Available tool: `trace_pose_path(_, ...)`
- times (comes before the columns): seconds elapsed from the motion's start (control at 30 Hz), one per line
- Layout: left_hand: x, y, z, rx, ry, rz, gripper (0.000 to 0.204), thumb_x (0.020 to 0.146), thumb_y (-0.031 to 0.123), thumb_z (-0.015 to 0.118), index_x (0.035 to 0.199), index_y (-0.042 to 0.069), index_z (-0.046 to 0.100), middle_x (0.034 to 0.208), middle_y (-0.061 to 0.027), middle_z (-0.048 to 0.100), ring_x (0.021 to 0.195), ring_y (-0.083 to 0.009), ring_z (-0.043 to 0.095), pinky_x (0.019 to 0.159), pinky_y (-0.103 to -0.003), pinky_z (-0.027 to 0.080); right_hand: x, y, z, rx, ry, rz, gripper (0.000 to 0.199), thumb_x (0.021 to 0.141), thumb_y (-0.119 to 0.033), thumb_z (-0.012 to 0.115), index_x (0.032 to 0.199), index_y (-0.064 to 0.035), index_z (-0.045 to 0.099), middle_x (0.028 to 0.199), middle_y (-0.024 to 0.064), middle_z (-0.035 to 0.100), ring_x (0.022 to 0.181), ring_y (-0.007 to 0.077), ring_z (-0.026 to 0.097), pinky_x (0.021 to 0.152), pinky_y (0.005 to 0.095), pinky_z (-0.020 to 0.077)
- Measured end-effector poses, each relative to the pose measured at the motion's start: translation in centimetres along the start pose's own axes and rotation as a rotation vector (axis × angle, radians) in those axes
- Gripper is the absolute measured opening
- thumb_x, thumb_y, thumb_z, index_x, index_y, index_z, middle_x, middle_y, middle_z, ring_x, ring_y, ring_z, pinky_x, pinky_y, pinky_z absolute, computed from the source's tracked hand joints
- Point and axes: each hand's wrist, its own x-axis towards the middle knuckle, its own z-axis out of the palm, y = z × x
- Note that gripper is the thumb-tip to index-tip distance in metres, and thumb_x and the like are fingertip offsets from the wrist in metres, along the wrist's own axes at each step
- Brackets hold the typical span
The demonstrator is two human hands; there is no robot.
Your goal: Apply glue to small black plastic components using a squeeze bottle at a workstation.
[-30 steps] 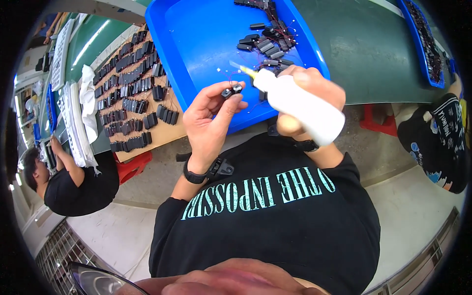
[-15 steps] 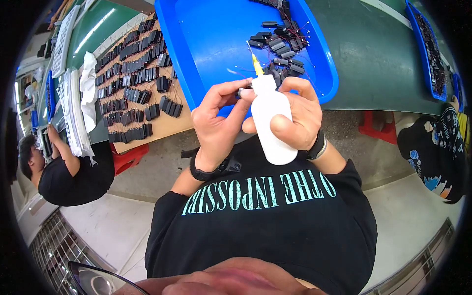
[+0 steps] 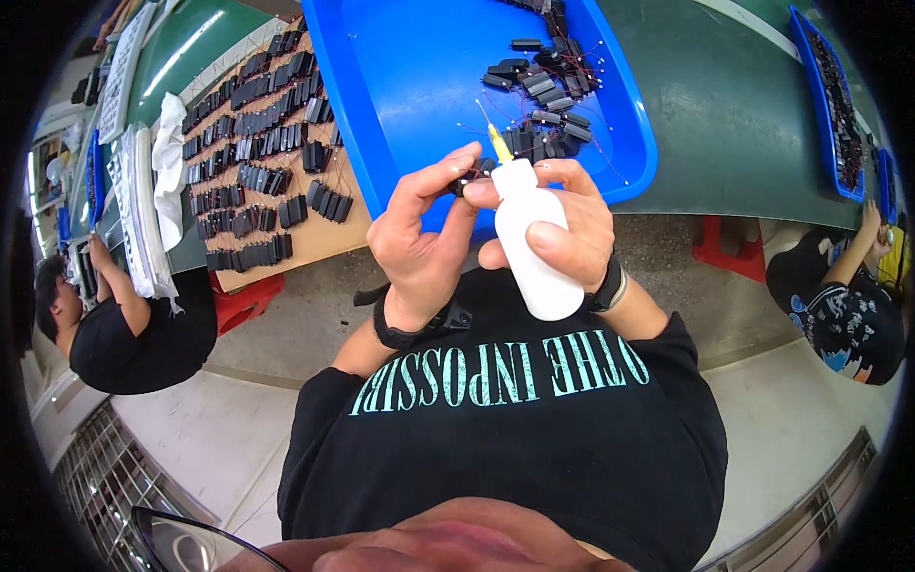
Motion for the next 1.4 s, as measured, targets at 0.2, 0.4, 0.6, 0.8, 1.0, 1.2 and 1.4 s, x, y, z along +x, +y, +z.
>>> trace_pose_path(0.2, 0.1, 0.8, -0.1, -0.102, -0.044, -0.124, 0.028, 0.08, -0.005, 0.069, 0.107, -0.003, 0.061, 0.105, -0.0159, 0.069, 0.093, -0.0205, 0.068, 0.08, -0.029, 0.055, -0.9, 0.7, 0.3, -0.057, 0.048, -0.106, 0.041, 0.091, -0.027, 0.038, 0.091, -0.0036, 0.071, 0.097, 0.0083, 0.073, 0.103, 0.0242, 0.065, 0.093, 0.0372, 0.0392)
trace_pose_path(0.4, -0.1, 0.7, -0.8, -0.066, -0.07, -0.107, 0.027, 0.083, -0.007, 0.067, 0.109, -0.005, 0.059, 0.108, -0.0169, 0.068, 0.097, -0.0201, 0.067, 0.083, -0.03, 0.055, -0.2, -0.2, 1.0, 0.015, 0.014, 0.06, 0.04, 0.087, -0.031, 0.044, 0.101, -0.0027, 0.069, 0.099, 0.0057, 0.073, 0.106, 0.0243, 0.063, 0.093, 0.0331, 0.039)
trace_pose_path(0.6, -1.0, 2.6, -4.7, 0.076, -0.044, -0.05, 0.028, 0.077, -0.004, 0.071, 0.104, 0.002, 0.068, 0.103, -0.0129, 0.07, 0.09, -0.0203, 0.069, 0.078, -0.03, 0.055, -3.2, 0.2, 2.6, 0.117, -0.122, 0.22, 0.054, 0.081, -0.035, 0.053, 0.119, 0.0029, 0.05, 0.114, 0.0144, 0.065, 0.094, 0.0213, 0.062, 0.079, 0.0254, 0.0434)
trace_pose_path(0.8, -3.0, 5.0, -11.7, 0.087, 0.044, -0.022, 0.027, 0.076, -0.003, 0.072, 0.102, 0.003, 0.069, 0.102, -0.0109, 0.07, 0.085, -0.0172, 0.069, 0.072, -0.028, 0.056, -4.3, -0.5, 7.7, 0.567, 0.254, -0.036, 0.065, 0.089, -0.049, 0.053, 0.129, -0.0018, 0.03, 0.096, 0.0193, 0.059, 0.07, 0.0243, 0.062, 0.07, 0.0306, 0.0501)
trace_pose_path(1.0, -6.2, 5.3, -19.6, 0.449, 0.18, -0.367, 0.021, 0.075, 0.003, 0.074, 0.095, 0.006, 0.07, 0.089, -0.0076, 0.062, 0.068, -0.0198, 0.061, 0.059, -0.028, 0.05, -3.2, 1.5, 7.7, -0.494, 0.594, -0.644, 0.065, 0.094, -0.056, 0.044, 0.13, -0.0047, 0.027, 0.066, 0.0116, 0.054, 0.06, 0.0253, 0.056, 0.068, 0.0391, 0.0509)
trace_pose_path(1.2, -7.2, 3.9, -21.3, 0.794, 0.166, -0.467, 0.017, 0.076, 0.008, 0.074, 0.093, 0.005, 0.068, 0.087, -0.0087, 0.06, 0.07, -0.0227, 0.061, 0.061, -0.032, 0.05, -2.6, 0.3, 7.5, -0.581, 0.448, -0.678, 0.054, 0.1, -0.042, 0.042, 0.124, 0.0053, 0.033, 0.074, 0.0163, 0.058, 0.051, 0.0192, 0.053, 0.052, 0.0263, 0.0468)
trace_pose_path(1.4, -7.2, 3.1, -21.9, 0.903, 0.179, -0.433, 0.023, 0.078, 0.014, 0.074, 0.096, 0.005, 0.064, 0.088, -0.009, 0.061, 0.075, -0.0288, 0.062, 0.065, -0.037, 0.051, -2.8, -0.3, 8.5, -0.414, 0.369, -0.602, 0.058, 0.096, -0.04, 0.053, 0.128, 0.0034, 0.033, 0.08, 0.0212, 0.06, 0.059, 0.0201, 0.058, 0.054, 0.0276, 0.048)
